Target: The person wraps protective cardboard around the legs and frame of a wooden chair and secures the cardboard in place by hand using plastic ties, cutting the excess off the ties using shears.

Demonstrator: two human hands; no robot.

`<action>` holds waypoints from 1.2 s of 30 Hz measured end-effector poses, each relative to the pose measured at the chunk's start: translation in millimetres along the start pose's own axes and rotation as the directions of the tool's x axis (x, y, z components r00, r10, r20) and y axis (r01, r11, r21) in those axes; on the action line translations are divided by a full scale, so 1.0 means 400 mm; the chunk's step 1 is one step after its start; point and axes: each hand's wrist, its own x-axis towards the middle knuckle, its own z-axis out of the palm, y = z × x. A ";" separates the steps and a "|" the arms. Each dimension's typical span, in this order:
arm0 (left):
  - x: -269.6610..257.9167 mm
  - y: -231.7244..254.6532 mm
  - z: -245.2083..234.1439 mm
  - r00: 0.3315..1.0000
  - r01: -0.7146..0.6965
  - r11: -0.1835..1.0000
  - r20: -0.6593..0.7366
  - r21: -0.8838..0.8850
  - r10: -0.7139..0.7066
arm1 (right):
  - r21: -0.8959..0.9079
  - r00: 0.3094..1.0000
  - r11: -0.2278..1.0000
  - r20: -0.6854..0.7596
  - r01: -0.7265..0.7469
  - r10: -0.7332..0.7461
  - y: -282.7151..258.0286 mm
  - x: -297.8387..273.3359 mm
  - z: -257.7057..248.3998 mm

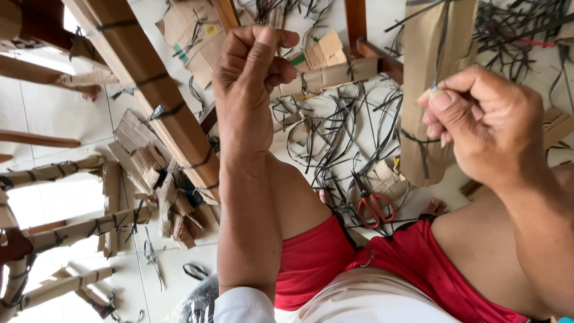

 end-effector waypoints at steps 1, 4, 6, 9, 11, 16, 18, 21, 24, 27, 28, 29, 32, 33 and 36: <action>-0.006 0.006 -0.004 1.000 0.005 1.000 -0.009 0.002 -0.005 | 0.004 1.000 1.000 0.008 -0.003 0.003 0.003 -0.017 0.022; -0.019 0.023 -0.012 0.994 0.023 0.999 -0.104 0.022 -0.021 | -0.022 0.994 0.998 -0.096 0.053 -0.055 0.014 -0.065 0.090; -0.025 0.024 -0.015 0.999 -0.001 1.000 -0.048 -0.022 0.000 | -0.040 0.988 0.994 -0.115 0.101 -0.105 0.029 -0.101 0.142; -0.017 0.007 -0.013 0.999 0.024 1.000 -0.034 0.004 -0.024 | 0.117 0.972 0.975 0.119 0.188 -0.202 0.064 -0.135 0.211; -0.008 -0.013 -0.004 1.000 0.019 1.000 -0.009 -0.013 -0.020 | 0.060 0.926 0.969 0.285 0.242 -0.249 0.134 -0.199 0.283; 0.028 -0.093 0.011 0.993 0.109 0.994 0.045 -0.019 -0.108 | -0.322 0.577 0.946 0.766 -0.035 0.282 0.385 -0.305 0.408; 0.043 -0.133 0.017 0.989 0.139 0.990 0.049 -0.009 -0.139 | -0.462 0.576 0.887 0.729 0.015 0.370 0.525 -0.324 0.423; 0.055 -0.131 0.030 0.990 0.142 0.990 0.006 -0.013 -0.142 | -0.682 0.708 0.673 0.324 -0.285 0.627 0.666 -0.310 0.378; 0.071 -0.154 0.018 0.992 0.125 0.985 -0.014 0.122 -0.124 | -0.603 0.712 0.664 0.214 -0.442 0.668 0.672 -0.195 0.275; 0.081 -0.157 0.020 0.988 0.153 0.987 -0.025 0.054 -0.152 | -0.578 0.891 0.732 0.021 -0.360 0.454 0.849 -0.199 0.246; 0.085 -0.158 0.021 0.988 0.156 0.986 -0.031 0.056 -0.154 | -0.577 0.890 0.734 0.027 -0.358 0.455 0.858 -0.191 0.242; 0.089 -0.158 0.023 0.982 0.184 0.978 -0.046 0.093 -0.181 | -0.553 0.863 0.726 0.027 -0.408 0.505 0.866 -0.184 0.240; 0.096 -0.168 0.030 0.983 0.181 0.975 -0.056 0.129 -0.176 | -0.535 0.822 0.706 0.037 -0.463 0.568 0.871 -0.165 0.265; 0.097 -0.174 0.033 0.989 0.145 0.982 -0.050 0.123 -0.140 | -0.547 0.815 0.696 0.045 -0.464 0.578 0.870 -0.157 0.275; 0.097 -0.191 0.032 0.991 0.133 0.984 -0.022 0.121 -0.131 | -0.614 0.681 0.554 0.035 -0.563 0.731 0.859 -0.116 0.310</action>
